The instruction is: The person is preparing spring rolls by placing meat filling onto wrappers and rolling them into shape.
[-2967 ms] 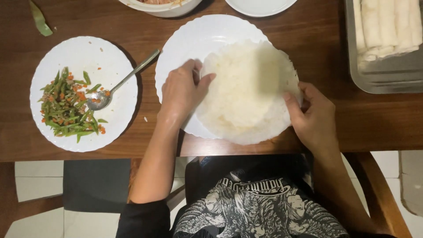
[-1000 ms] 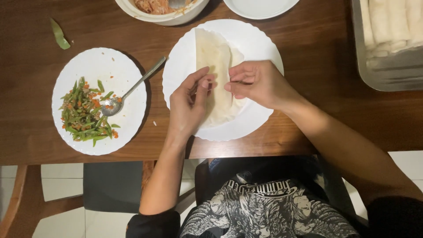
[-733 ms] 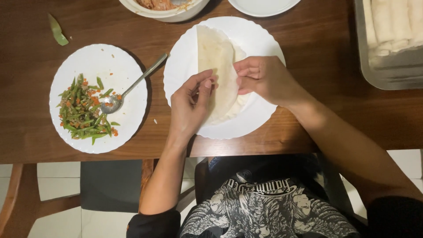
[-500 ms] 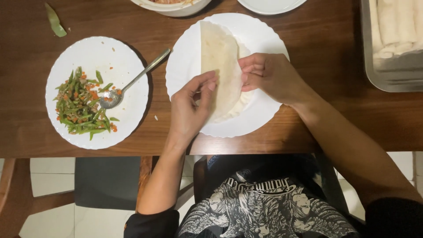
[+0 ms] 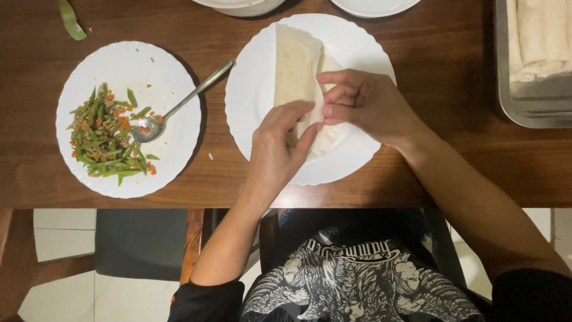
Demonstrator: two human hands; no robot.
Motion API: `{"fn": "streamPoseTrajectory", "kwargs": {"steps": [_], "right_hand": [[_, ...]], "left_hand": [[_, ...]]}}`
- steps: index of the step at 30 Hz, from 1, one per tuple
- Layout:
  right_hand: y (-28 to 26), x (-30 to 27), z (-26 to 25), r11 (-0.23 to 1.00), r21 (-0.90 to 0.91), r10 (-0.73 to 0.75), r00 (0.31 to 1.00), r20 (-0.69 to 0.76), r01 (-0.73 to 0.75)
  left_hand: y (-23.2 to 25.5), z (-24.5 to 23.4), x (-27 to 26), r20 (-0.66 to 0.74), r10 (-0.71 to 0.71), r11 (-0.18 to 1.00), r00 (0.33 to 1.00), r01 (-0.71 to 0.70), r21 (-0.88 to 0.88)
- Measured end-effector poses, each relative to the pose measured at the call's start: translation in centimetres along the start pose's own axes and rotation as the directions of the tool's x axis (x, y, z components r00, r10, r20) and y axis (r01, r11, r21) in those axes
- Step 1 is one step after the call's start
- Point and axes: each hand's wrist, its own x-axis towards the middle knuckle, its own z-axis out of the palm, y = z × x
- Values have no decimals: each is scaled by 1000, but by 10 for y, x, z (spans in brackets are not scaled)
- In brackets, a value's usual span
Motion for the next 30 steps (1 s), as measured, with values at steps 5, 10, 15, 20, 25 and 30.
{"fn": "streamPoseTrajectory", "kwargs": {"steps": [5, 10, 15, 20, 25, 30], "right_hand": [[-7, -4, 4, 999, 14, -53, 999, -8, 53], [-25, -5, 12, 1000, 30, 7, 997, -74, -5], [-36, -5, 11, 995, 39, 96, 980, -176, -91], [-34, -5, 13, 994, 29, 112, 977, -183, -109], [-37, -5, 17, 980, 100, 185, 973, -137, -172], [-36, -16, 32, 980, 68, 190, 982, -21, -188]], "left_hand": [[-2, 1, -1, -30, 33, 999, 999, -32, 19], [3, -9, -2, 93, 80, 992, 992, -88, 86], [4, -17, -17, 196, 56, 957, 979, -108, 269], [-2, -16, -29, 146, 66, 964, 987, -101, 247], [-11, -2, -29, 17, 113, 966, 993, -114, 233], [-18, 7, -22, -154, 146, 952, 977, -96, 290]]}}
